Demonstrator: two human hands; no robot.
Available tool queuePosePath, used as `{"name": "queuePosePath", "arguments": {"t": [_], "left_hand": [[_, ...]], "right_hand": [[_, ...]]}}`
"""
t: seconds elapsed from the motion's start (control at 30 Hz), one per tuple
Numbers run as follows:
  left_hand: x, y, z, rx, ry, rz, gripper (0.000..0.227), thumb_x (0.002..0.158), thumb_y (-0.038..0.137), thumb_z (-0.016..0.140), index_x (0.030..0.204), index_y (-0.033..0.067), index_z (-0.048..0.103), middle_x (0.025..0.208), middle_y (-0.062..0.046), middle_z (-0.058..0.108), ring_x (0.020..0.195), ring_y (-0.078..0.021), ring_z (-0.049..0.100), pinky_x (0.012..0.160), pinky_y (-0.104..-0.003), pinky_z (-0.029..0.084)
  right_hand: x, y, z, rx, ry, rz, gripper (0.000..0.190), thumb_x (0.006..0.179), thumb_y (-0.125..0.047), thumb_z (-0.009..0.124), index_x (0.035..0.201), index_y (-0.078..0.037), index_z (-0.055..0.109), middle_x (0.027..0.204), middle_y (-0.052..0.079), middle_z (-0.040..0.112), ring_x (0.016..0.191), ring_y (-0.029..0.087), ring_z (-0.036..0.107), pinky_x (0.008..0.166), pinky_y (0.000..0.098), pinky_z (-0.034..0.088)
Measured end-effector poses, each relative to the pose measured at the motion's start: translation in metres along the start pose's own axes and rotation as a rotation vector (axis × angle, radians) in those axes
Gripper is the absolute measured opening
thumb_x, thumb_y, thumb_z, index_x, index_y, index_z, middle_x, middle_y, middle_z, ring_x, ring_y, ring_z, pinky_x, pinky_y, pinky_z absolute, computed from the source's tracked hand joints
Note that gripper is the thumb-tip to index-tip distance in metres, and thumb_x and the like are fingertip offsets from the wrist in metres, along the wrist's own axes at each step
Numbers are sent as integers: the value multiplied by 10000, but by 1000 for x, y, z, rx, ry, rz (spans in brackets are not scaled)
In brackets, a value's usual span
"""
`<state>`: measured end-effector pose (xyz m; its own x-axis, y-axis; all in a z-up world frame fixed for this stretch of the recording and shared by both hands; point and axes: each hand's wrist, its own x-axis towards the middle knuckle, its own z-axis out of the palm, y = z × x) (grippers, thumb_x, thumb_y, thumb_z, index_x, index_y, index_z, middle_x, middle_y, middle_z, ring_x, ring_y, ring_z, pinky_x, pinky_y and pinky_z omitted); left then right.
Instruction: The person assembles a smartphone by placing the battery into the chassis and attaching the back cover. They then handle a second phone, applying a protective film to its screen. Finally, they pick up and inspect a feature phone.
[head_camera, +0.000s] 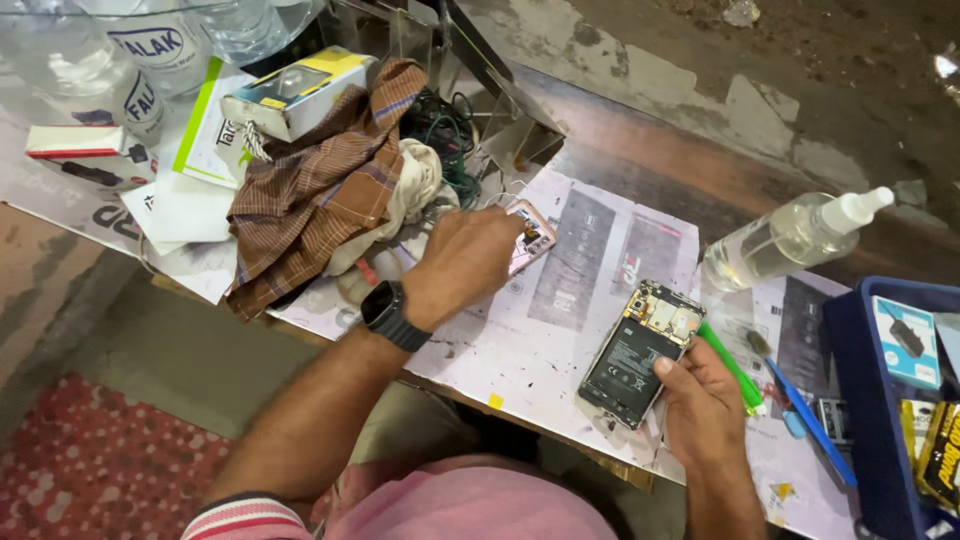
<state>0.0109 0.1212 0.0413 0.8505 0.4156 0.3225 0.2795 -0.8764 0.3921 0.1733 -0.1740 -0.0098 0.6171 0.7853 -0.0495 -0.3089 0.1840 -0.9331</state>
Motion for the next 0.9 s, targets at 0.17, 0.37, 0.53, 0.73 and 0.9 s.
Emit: {"name": "queuePosePath", "arguments": {"t": [0.17,0.37,0.53,0.73,0.9], "left_hand": [[6,1,3,50,-15,-31,77,772,12,659,839,14,697,785,-207,713,744,-383,716,706,-501,550],[14,2,7,22,-40,-81,86,768,24,661,846,14,695,801,-221,719,772,-391,716,689,-495,553],[7,3,0,-201,-170,-157,238,769,-22,610,919,99,749,853,-149,738,771,-329,731,678,-466,546],[-32,51,11,-297,-295,-56,153,793,76,667,890,131,773,881,-131,752,859,-347,702,738,-485,518],[-28,51,5,-218,-130,15,82,838,158,700,886,115,751,875,-115,725,843,-333,695,767,-507,483]], "right_hand": [[2,0,1,-21,29,-30,394,947,-4,609,1329,87,573,1207,147,697,1102,198,653,1016,353,489],[2,0,1,-11,39,-38,409,947,12,607,1347,87,570,1216,144,694,1103,198,655,1017,350,493],[1,-2,4,-4,21,-45,399,971,14,602,1360,98,571,1212,160,697,1094,204,656,1003,352,498],[0,-3,7,-17,15,-67,416,956,21,601,1364,96,562,1245,148,688,1134,194,652,1031,339,490],[1,-4,6,5,17,-57,428,947,15,602,1368,84,564,1234,145,690,1118,196,657,1013,345,499]]}}
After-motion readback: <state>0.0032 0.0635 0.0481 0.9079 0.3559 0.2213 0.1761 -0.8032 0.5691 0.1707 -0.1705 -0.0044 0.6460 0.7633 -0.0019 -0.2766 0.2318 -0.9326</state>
